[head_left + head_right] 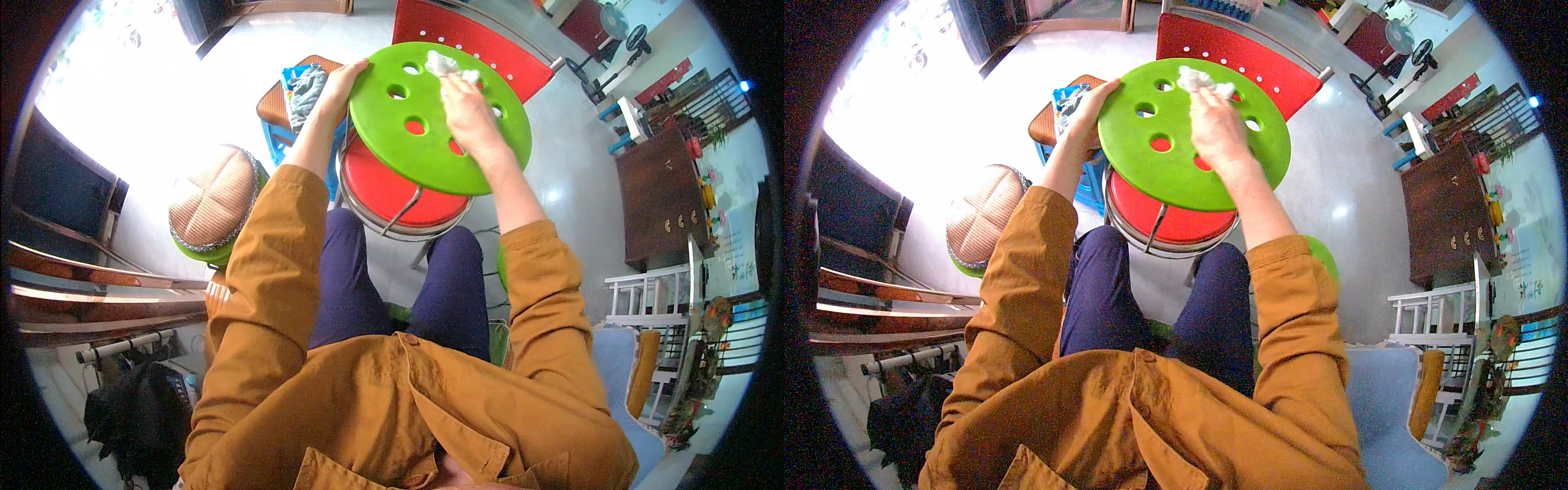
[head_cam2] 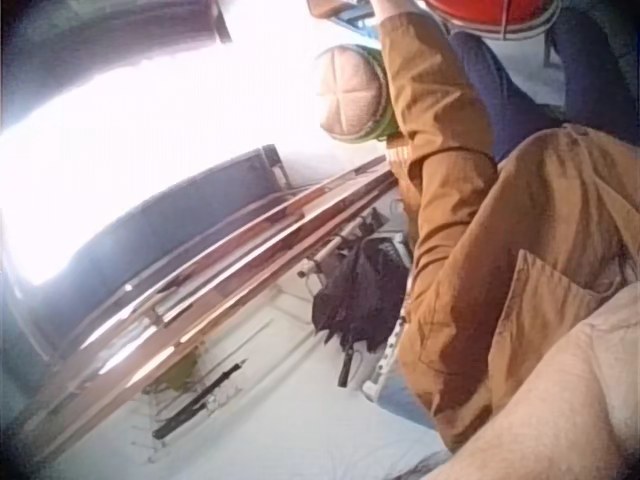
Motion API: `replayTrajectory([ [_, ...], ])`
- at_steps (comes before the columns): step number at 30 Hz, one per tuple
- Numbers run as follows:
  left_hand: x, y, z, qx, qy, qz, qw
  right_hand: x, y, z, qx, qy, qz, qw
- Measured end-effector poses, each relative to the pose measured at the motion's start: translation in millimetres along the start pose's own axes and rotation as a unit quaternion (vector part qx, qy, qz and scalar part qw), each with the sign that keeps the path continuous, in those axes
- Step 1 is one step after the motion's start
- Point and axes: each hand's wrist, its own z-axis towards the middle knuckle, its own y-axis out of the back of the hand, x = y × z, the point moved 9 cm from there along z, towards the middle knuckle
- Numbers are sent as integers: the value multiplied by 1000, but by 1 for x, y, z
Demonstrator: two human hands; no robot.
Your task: The person wipes the metal frame and the woven seat of a green stool with a white cloth. They then pick up a second green stool and wipe its top surface and underside with the same cloth.
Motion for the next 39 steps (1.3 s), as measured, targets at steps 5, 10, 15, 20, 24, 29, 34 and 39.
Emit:
replayTrajectory([
  [5, 36, -3, 38, 62, 26, -167, 984, 116, -29, -21, -49, 183, -32, 981],
  [10, 50, 7, 57, 97, 52, -172, 979, 145, -23, -25, -20, 177, 76, 981],
  [15, 18, 5, 23, 36, -31, -53, 997, 63, -15, -20, 48, 151, -111, 981],
  [20, 2, 6, 3, 24, -23, -47, 998, -27, 10, -5, 10, -11, -24, 1000],
  [24, 10, 5, 10, 30, -43, -90, 995, -1, 6, -15, 18, 14, 6, 1000],
  [29, 11, 21, 26, -13, -139, -36, 990, 102, 2, -56, 23, 192, 46, 980],
  [34, 12, 2, 28, 98, -226, -192, 950, 137, -1, -49, 41, 241, 109, 964],
  [39, 41, -2, 56, 167, -87, -352, 917, 119, -36, 4, 99, 229, 25, 968],
])
